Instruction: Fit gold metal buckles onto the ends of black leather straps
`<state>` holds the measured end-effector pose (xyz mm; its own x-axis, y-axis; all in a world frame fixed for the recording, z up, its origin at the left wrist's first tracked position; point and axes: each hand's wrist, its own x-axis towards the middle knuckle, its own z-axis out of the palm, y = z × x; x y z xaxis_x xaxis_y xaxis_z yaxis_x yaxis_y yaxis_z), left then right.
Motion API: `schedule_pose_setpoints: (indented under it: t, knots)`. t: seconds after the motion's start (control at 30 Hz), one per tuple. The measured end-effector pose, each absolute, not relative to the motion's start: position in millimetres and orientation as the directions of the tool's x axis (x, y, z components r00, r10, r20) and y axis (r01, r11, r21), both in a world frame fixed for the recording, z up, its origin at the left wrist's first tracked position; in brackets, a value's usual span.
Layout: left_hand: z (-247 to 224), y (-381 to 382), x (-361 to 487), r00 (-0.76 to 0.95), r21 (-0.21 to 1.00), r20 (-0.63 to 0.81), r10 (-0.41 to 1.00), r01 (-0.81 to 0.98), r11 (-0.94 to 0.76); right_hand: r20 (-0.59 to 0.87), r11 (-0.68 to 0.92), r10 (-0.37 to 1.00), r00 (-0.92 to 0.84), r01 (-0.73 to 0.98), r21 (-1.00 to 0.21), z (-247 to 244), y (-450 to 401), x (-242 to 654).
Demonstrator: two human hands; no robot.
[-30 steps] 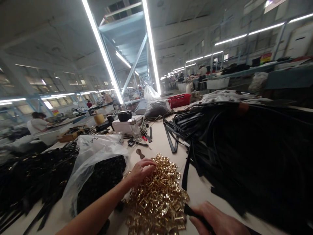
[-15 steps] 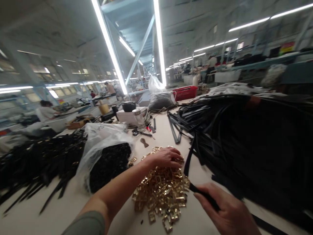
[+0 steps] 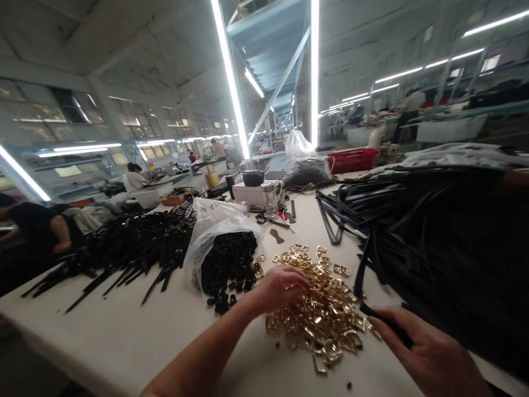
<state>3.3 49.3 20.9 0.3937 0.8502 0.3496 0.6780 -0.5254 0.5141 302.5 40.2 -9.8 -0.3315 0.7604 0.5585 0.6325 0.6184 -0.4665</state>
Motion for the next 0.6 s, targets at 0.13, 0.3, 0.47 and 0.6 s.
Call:
schedule_pose_setpoints:
  t: [0.13,0.3,0.47,0.6]
  knots:
    - [32,13,-66,-0.006,0.511,0.34,0.94,0.841,-0.179,0.545,0.618,0.763,-0.347,0.64,-0.457,-6,39,300]
    - [37,-46,-116,-0.194,0.465,0.231,0.954,0.883,0.067,0.606,0.654,0.721,-0.335,0.618,-0.437,2,33,295]
    - [22,-68,-119,-0.184,0.447,0.12,0.976,0.887,0.112,0.657,0.671,0.686,-0.313,0.623,-0.403,17,16,288]
    - [7,-64,-115,-0.183,0.459,0.109,0.977,0.881,0.114,0.681,0.603,0.711,-0.176,0.65,-0.462,29,-1,278]
